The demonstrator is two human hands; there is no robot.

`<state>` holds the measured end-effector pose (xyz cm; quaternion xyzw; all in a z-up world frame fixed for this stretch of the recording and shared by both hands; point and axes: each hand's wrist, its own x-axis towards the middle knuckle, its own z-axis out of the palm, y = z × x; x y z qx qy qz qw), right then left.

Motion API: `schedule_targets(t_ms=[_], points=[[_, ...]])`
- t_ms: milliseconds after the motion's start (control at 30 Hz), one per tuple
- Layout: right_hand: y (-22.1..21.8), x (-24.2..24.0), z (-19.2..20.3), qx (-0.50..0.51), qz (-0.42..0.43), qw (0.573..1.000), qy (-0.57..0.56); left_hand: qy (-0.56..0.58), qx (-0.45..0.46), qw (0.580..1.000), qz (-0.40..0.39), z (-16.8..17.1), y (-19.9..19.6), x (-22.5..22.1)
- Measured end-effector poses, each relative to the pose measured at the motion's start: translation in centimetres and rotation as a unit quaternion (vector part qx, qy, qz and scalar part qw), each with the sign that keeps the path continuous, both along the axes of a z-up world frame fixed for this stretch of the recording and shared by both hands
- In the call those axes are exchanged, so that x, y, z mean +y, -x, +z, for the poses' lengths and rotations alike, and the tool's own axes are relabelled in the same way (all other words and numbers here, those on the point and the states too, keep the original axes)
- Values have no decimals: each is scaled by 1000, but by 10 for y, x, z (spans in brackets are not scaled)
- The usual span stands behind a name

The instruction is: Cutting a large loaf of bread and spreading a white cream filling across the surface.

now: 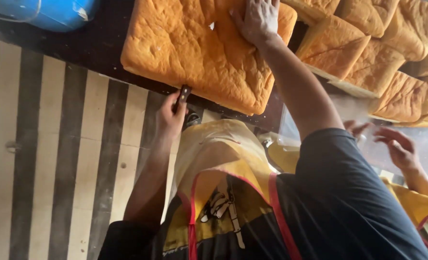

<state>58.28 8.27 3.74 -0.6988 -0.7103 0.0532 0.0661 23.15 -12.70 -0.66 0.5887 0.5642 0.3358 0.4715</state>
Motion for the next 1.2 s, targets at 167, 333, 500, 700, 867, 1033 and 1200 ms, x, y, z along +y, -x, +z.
schedule_targets(t_ms=[167, 333, 500, 700, 867, 1033, 1200], points=[[-2, 10, -9, -10, 12, 995, -100, 172, -143, 974, 41, 10, 42, -75], [-3, 13, -6, -6, 14, 995, -95, 203, -177, 962, 33, 6, 5, -20], [1, 11, -4, -15, 19, 995, -95, 226, -256, 940, 13, 5, -13, 4], [0, 7, -13, -18, 12, 995, -100, 173, -175, 969, 3, 11, 21, -66], [3, 9, -6, -25, 1, 998, -57, 220, -268, 938, -2, 9, -35, 19], [-6, 15, -31, -43, 4, 993, -106, 231, -240, 943, -14, 29, -3, -31], [1, 7, -13, -13, 8, 994, -110, 268, -188, 945, 15, 35, -1, -55]])
